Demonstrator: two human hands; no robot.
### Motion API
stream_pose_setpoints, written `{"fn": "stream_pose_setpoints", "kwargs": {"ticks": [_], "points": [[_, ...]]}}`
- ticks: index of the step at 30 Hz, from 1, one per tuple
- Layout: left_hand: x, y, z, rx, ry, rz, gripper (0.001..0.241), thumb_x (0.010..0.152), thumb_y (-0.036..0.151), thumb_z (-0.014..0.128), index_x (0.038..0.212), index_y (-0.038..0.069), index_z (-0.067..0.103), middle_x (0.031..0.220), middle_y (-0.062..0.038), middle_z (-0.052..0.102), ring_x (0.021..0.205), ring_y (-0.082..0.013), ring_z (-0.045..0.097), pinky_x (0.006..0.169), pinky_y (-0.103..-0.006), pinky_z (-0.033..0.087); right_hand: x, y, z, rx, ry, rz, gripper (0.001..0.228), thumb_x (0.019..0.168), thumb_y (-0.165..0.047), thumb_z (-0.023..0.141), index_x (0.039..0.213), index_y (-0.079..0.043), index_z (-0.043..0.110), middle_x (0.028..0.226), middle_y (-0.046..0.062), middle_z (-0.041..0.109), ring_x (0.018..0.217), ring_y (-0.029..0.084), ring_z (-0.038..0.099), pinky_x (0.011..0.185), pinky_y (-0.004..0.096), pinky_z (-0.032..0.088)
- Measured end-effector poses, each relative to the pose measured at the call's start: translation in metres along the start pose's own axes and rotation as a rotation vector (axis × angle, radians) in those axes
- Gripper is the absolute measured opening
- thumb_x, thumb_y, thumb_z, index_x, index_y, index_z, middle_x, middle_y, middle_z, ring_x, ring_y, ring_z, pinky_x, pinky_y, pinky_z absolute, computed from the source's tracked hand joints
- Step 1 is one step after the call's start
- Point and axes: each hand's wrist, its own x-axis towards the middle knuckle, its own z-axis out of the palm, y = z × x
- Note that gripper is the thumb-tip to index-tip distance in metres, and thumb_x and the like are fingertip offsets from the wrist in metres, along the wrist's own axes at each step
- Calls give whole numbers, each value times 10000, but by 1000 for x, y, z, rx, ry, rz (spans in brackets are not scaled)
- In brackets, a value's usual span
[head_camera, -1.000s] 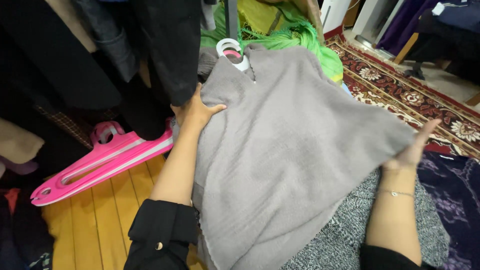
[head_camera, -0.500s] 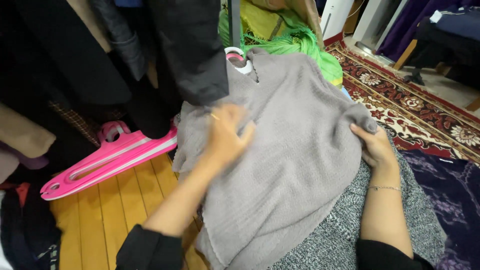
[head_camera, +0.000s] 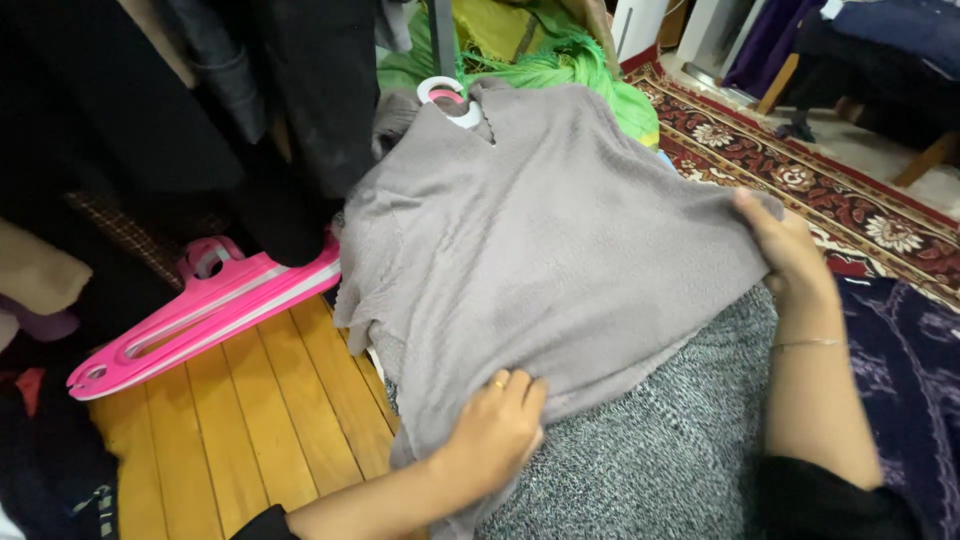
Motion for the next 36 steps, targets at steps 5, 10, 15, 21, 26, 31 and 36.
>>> {"fn": "stream_pose_setpoints", "kwargs": {"ticks": [5,10,15,21,26,31,36], "points": [[3,-1,-29,-43,109,86,163,897,-47,666,1060,-49,667,903,-137,621,814,-287,580,662,-386,537,22,17,-79,-82,-288,34,575,833,-624,628,1215,-239,438,665,-86,379,329,12,283,196,188,195],[4,22,-57,-12,371,284,129,929,-89,702,1053,-53,694,866,-127,626,749,-240,632,689,-324,581,-9,6,-106,-283,-406,-20,412,891,-174,661,1301,-199,677,401,12,371,212,94,250,154,231,144],[-7,44,-54,-333,147,362,200,1026,-9,599,1206,-93,625,945,-162,567,777,-295,580,722,-405,556,18,66,-156,-69,-232,30,253,931,-199,718,1181,-169,695,938,-10,685,730,77,613,519,197,450],[-7,72,-40,-756,-136,281,217,1070,79,547,1256,-30,569,1002,-155,577,804,-288,618,743,-401,528,-14,102,-196,185,-129,-40,409,984,-74,585,1349,-255,622,1015,15,614,745,88,614,633,228,593],[-20,76,12,-634,-331,258,274,1003,102,590,1271,45,577,1076,-163,600,911,-369,648,813,-462,531,-28,165,-199,-16,-4,174,399,936,-122,667,1282,-317,638,785,-9,578,494,93,484,386,222,417],[-7,97,-8,-731,-385,250,273,1067,182,525,1291,34,578,1094,-163,583,897,-392,657,815,-485,535,-37,180,-185,127,-122,260,284,1104,-447,486,1302,-248,531,1129,-15,605,994,137,587,890,479,515],[-1,124,-24,-853,-511,396,284,1040,106,514,1310,40,574,1089,-145,567,987,-339,625,881,-402,492,-40,170,-179,-190,-33,-57,485,860,26,693,1304,-142,591,827,49,584,645,114,541,518,252,405]]}}
